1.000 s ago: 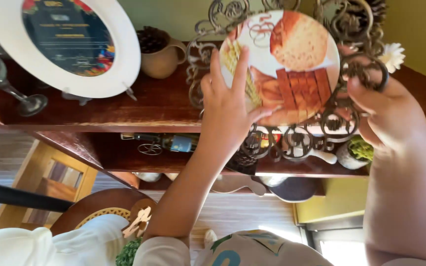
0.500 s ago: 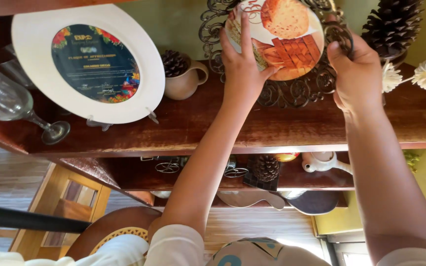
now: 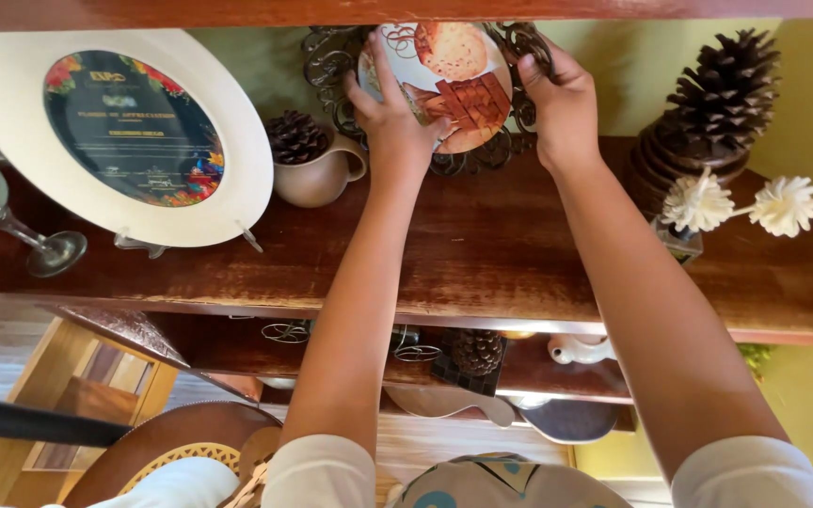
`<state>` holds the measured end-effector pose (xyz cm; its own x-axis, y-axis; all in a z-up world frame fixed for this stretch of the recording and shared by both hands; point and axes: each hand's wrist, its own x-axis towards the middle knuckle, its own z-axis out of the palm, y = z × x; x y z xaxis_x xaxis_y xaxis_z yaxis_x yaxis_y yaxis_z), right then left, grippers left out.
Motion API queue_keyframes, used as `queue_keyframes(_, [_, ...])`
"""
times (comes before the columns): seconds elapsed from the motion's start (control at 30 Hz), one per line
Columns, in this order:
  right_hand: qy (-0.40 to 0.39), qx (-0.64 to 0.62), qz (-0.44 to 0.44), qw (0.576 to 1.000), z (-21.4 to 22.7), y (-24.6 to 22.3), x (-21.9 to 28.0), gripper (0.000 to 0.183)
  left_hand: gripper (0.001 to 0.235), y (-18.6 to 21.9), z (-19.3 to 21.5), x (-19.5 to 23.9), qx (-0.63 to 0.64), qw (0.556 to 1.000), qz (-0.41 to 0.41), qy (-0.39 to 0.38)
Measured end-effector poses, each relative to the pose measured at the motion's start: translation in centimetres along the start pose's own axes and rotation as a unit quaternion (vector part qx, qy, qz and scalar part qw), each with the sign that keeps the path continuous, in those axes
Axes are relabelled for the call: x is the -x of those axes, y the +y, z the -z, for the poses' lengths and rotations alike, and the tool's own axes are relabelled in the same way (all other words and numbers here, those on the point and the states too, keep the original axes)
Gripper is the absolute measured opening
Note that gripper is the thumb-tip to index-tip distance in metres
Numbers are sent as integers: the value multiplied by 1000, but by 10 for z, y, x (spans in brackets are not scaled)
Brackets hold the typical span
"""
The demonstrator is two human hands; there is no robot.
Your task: Cleaning and organizing various decorative items on a shelf and side table.
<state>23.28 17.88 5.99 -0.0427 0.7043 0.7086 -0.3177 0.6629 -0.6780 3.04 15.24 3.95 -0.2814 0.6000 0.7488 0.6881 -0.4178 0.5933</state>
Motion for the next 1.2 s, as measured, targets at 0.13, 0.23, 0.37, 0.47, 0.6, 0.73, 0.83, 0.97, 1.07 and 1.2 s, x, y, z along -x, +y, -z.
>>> queue_keyframes(0.13, [-17,-19,-9,1000,1,24,-16,25,148,-7,-3,-6,-21,998,54,0])
queue_keyframes(0.23, [-20,-34,-13,999,-1,45,-32,18,143,-3,-2,-10,-45,993,104,-21])
queue_keyframes(0.37, [4,-48,-51,998,-5,76,-47,12,140,-24,-18,-12,-69,993,94,3])
queue_keyframes(0.47, [0,-53,-53,997,-16,72,-50,11,129,-29,-26,-13,-125,988,86,10])
queue_keyframes(0.6, [-34,-75,-10,997,-28,70,-51,12,114,-58,-50,-17,-166,978,125,-17])
queue_keyframes(0.73, [-24,-71,-5,997,-25,81,-55,12,119,-77,-57,-21,-259,964,55,-8])
queue_keyframes(0.83, [-13,-61,-2,998,-25,85,-57,12,117,-35,-25,-29,-184,977,96,-59])
queue_keyframes(0.97, [-1,-54,-3,999,-24,94,-55,11,125,-36,-23,-43,-203,975,70,-51])
queue_keyframes(1.07, [15,-49,-13,999,-27,95,-56,12,124,-34,-20,-50,-194,978,65,-35])
queue_keyframes(1.2, [36,-42,-26,998,-31,95,-57,15,121,-31,-12,-55,-224,967,102,-63])
